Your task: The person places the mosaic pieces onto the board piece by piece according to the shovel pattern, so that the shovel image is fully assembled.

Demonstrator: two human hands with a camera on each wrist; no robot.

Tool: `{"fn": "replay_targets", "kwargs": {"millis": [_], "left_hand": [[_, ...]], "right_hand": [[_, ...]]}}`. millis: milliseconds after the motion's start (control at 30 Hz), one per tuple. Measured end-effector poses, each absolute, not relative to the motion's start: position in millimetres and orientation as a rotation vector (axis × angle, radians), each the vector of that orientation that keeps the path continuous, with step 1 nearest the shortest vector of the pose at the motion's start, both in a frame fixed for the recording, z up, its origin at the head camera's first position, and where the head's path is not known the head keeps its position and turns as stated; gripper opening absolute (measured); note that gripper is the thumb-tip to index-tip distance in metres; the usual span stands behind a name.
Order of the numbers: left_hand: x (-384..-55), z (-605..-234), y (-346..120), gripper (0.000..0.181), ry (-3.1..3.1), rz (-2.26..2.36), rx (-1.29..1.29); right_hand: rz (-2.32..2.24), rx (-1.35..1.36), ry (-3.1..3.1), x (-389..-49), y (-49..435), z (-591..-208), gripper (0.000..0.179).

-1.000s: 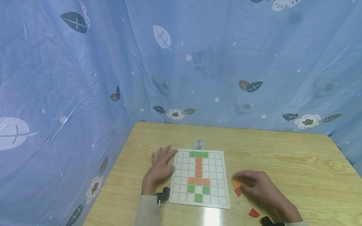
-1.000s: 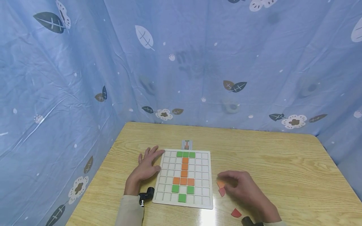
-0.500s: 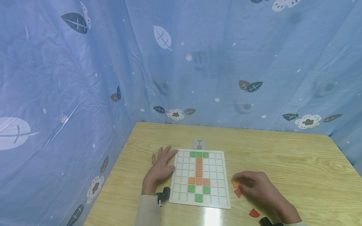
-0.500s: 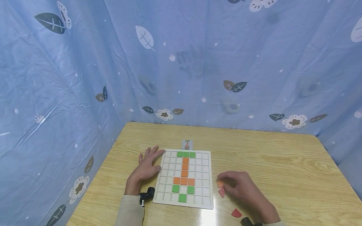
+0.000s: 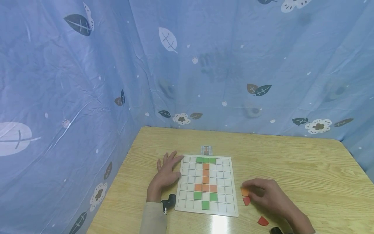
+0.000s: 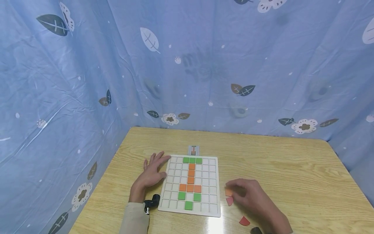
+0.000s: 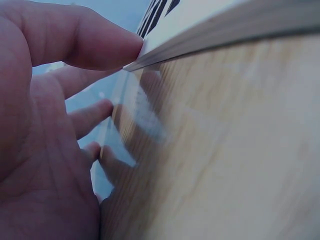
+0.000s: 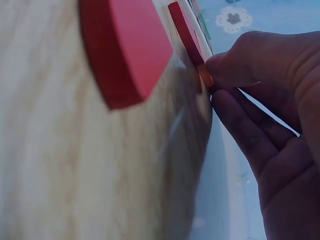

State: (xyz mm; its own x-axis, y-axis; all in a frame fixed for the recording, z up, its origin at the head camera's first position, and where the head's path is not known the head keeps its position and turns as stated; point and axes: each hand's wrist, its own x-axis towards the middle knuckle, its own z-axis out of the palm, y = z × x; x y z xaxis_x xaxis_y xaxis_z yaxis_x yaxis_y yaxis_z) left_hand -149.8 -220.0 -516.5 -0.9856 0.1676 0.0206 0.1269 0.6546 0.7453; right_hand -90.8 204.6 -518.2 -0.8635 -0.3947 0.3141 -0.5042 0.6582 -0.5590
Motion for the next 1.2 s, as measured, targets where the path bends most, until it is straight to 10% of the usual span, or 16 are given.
{"fn": "replay_targets", "kwargs": {"millis": [1200], "left_hand": [[-151,-516,-221,0.083,2.816,1.203,0.223]], "right_hand": [[1.213,0.661,-2.665,-92,171,-492,0.037]]}}
